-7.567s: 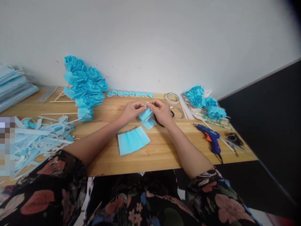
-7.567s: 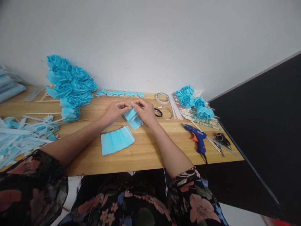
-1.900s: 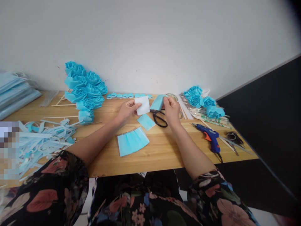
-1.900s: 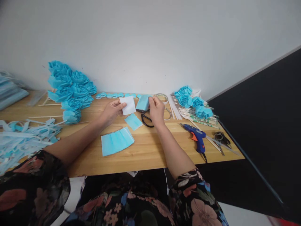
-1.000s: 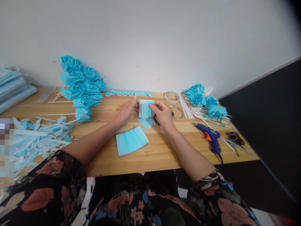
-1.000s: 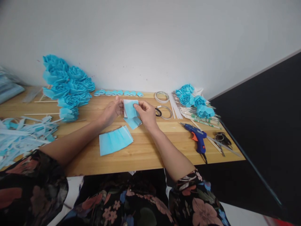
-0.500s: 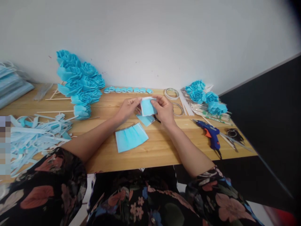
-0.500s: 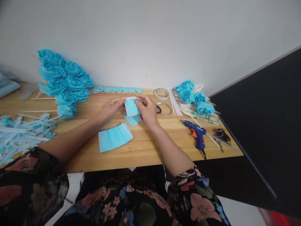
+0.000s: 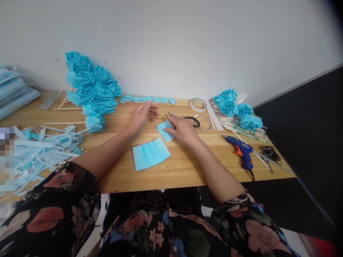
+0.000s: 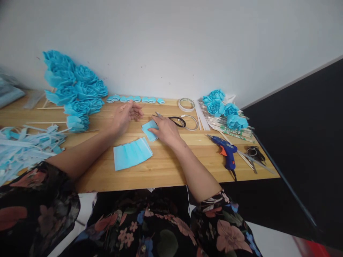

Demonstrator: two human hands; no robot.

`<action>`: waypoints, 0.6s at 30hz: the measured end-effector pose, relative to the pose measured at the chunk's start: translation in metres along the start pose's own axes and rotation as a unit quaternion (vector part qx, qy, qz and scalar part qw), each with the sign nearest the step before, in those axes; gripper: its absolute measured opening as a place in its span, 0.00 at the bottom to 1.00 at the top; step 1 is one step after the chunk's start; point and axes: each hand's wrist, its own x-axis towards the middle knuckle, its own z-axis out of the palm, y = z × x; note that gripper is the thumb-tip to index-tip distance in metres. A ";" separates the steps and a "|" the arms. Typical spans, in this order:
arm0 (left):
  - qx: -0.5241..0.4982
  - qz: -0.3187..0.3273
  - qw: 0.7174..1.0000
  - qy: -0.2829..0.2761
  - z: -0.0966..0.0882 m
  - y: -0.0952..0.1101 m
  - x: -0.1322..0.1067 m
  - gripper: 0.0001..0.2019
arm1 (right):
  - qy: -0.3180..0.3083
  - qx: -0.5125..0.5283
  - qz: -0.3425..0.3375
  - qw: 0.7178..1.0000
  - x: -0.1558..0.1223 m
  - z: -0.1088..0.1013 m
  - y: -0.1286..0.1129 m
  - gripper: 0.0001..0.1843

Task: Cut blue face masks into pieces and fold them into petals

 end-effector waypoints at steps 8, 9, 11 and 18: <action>0.008 0.015 1.000 -0.008 -0.001 -0.002 -0.002 0.28 | -0.055 -0.035 0.000 0.998 -0.001 0.000 -0.008 0.18; 0.007 0.016 1.000 -0.009 -0.001 -0.002 -0.002 0.28 | -0.035 0.012 0.008 0.999 0.000 0.001 -0.008 0.19; -0.001 0.016 1.000 -0.015 0.000 -0.001 -0.002 0.26 | 0.034 0.142 0.030 0.989 0.002 0.000 -0.006 0.23; -0.050 -0.053 0.985 -0.154 0.009 0.002 -0.006 0.31 | 0.171 0.423 0.057 0.888 0.004 -0.001 -0.007 0.29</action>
